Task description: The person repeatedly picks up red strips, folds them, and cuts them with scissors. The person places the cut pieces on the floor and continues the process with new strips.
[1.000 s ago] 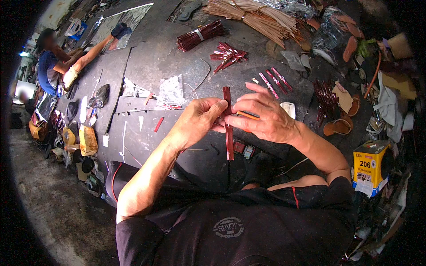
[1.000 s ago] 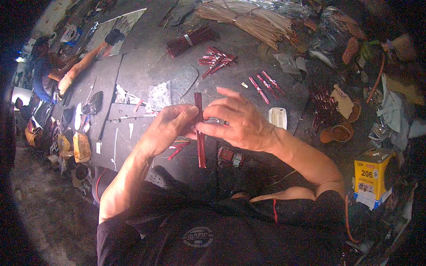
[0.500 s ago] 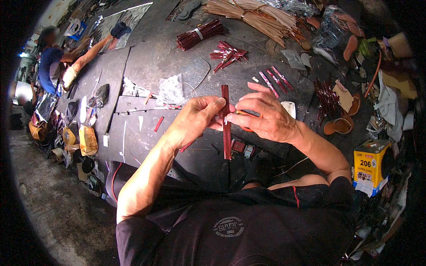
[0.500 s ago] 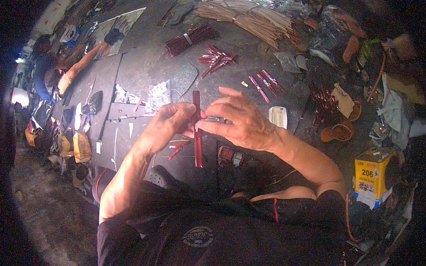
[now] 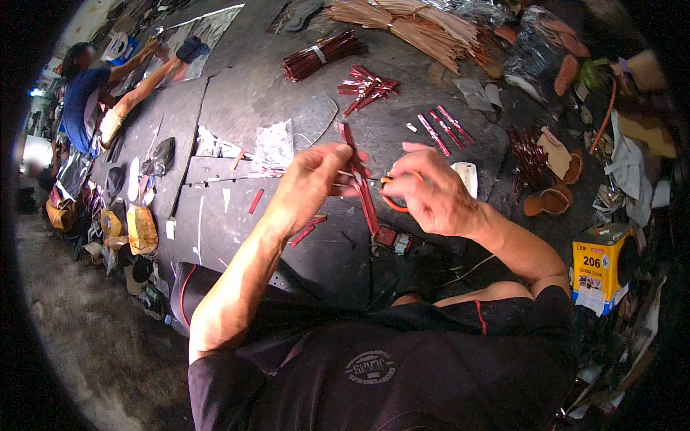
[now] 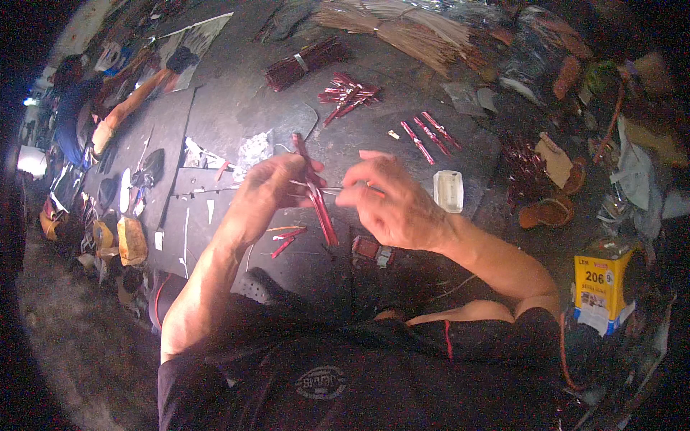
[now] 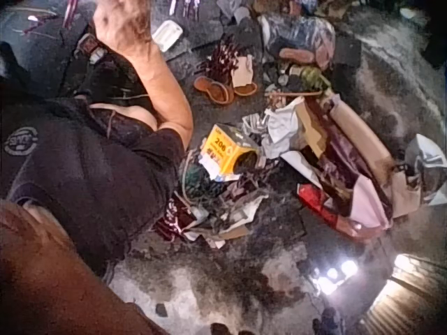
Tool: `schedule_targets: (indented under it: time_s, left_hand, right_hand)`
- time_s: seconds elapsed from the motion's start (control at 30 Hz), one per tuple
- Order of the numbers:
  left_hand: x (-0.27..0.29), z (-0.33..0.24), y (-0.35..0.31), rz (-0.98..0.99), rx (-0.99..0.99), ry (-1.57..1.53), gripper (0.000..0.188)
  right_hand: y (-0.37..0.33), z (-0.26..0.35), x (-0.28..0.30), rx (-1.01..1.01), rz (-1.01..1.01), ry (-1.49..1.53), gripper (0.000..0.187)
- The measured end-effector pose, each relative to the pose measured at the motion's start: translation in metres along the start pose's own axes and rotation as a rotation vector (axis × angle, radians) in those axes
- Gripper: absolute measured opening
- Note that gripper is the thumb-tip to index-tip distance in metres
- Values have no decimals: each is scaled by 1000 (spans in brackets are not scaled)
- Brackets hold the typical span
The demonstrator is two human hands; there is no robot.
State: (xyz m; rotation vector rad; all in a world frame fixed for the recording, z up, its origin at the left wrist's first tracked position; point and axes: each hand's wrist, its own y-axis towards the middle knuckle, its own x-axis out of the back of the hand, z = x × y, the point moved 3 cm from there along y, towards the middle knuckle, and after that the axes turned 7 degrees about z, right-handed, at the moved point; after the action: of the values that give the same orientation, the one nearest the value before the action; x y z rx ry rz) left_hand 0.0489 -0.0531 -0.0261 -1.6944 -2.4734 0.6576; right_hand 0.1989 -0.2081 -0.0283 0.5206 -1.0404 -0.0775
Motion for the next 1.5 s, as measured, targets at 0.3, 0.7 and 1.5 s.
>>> schedule_targets:
  time_s: [0.3,0.7,1.5]
  left_hand:
    - [3,19,9,-183,-95,-332,40]
    - [3,14,-11,33,92,321,52]
    - [19,15,-12,19,125,360,41]
  right_hand:
    - [-17,-12,-39,-653,-4,943,40]
    - [-155,-238,-19,-1106,-369,271,35]
    - [-41,-250,-97,-543,30,-187,39]
